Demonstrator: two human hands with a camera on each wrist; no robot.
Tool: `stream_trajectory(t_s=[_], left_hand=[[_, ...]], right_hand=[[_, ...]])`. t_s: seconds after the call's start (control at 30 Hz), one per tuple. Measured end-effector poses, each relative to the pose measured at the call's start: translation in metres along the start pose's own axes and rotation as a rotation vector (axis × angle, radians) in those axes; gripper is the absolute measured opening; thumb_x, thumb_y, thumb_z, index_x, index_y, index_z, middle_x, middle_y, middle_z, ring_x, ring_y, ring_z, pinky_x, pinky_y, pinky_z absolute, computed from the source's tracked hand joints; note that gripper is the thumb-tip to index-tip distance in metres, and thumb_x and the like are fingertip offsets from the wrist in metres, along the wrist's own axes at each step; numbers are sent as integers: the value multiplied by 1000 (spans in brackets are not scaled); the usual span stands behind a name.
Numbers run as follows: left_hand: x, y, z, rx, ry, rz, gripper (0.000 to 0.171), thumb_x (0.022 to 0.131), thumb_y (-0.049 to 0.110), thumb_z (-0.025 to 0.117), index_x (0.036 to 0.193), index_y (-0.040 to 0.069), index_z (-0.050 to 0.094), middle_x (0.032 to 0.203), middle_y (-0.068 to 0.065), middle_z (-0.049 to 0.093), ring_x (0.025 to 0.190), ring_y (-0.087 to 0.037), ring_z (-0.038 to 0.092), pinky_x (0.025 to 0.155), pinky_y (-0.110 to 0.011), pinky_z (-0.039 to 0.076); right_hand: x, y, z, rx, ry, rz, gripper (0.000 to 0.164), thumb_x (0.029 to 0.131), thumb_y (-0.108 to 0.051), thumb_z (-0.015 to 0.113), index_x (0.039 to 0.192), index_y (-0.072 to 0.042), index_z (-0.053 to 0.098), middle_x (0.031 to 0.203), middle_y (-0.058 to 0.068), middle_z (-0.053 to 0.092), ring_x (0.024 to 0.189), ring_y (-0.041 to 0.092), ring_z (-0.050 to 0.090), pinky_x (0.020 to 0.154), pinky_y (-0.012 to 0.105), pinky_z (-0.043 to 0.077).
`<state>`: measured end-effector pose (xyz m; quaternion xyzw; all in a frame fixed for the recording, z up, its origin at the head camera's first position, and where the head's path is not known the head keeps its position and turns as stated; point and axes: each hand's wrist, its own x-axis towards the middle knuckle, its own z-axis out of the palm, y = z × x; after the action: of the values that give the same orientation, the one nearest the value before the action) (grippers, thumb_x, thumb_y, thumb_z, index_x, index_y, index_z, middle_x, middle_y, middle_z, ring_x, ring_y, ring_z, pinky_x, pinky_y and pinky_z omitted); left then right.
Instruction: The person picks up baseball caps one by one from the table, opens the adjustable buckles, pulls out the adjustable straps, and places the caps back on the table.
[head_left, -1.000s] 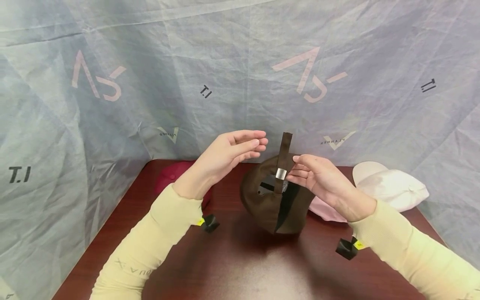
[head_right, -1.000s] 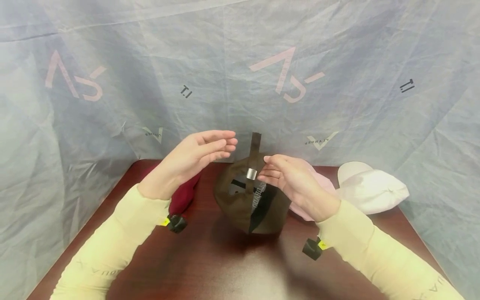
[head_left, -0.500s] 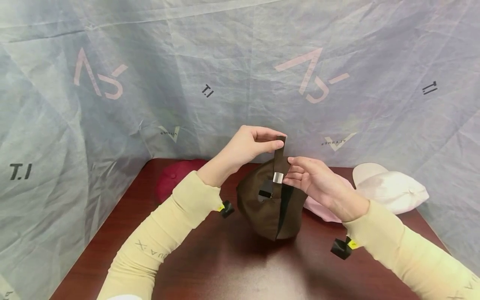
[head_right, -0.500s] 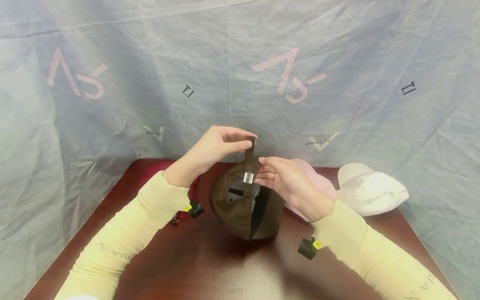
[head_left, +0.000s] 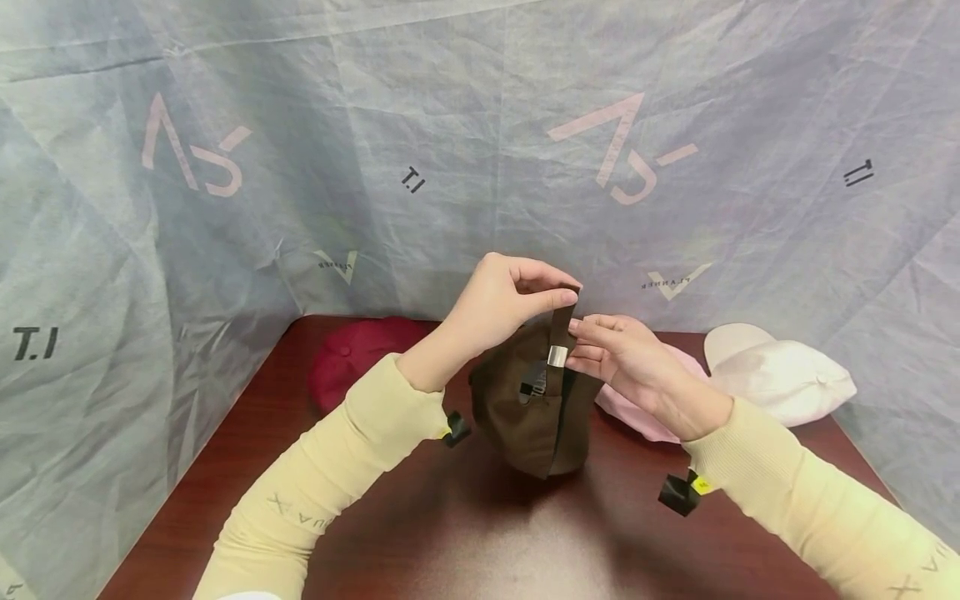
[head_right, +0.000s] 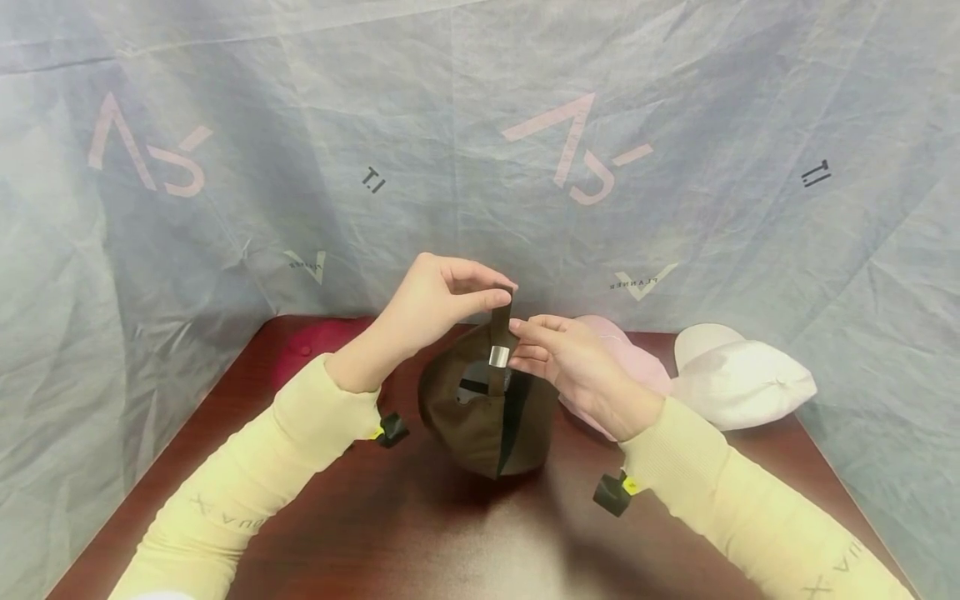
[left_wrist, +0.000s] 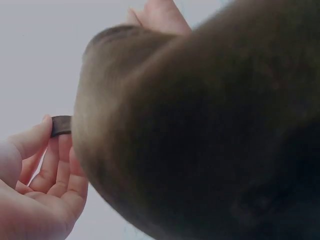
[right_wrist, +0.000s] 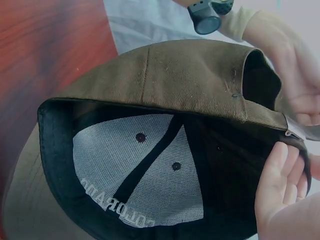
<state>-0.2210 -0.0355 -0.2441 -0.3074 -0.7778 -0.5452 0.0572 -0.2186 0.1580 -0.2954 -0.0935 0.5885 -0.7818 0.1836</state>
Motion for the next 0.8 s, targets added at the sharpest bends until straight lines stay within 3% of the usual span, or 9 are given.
stream_trajectory(t_s=[0.17,0.37,0.63,0.8], left_hand=[[-6,3,2,12,-12,23,15,82,22,75,96,16,76,89,6,72,81,-6,66,72,-24,52],[-13,5,7,50,-32,115,13,82,18,74,94,14,75,87,6,72,83,-2,64,75,-22,53],[-22,3,17,193,59,404,8,81,8,74,88,11,76,80,4,71,74,1,60,64,-17,49],[-33,5,23,194,93,540,7,77,5,76,84,7,76,79,1,70,75,-1,60,65,-14,48]], right_hand=[[1,1,-1,-15,14,5,24,96,-6,51,76,-10,63,74,-2,59,70,10,61,74,24,55],[4,1,-5,24,12,15,29,96,-1,44,75,-10,62,73,-1,58,67,9,59,72,22,54],[8,-4,-9,94,-9,0,25,98,-4,46,80,-9,61,78,1,66,70,9,62,70,20,54],[11,-8,-10,105,32,6,26,96,-8,52,72,-8,63,74,0,64,66,8,59,66,18,51]])
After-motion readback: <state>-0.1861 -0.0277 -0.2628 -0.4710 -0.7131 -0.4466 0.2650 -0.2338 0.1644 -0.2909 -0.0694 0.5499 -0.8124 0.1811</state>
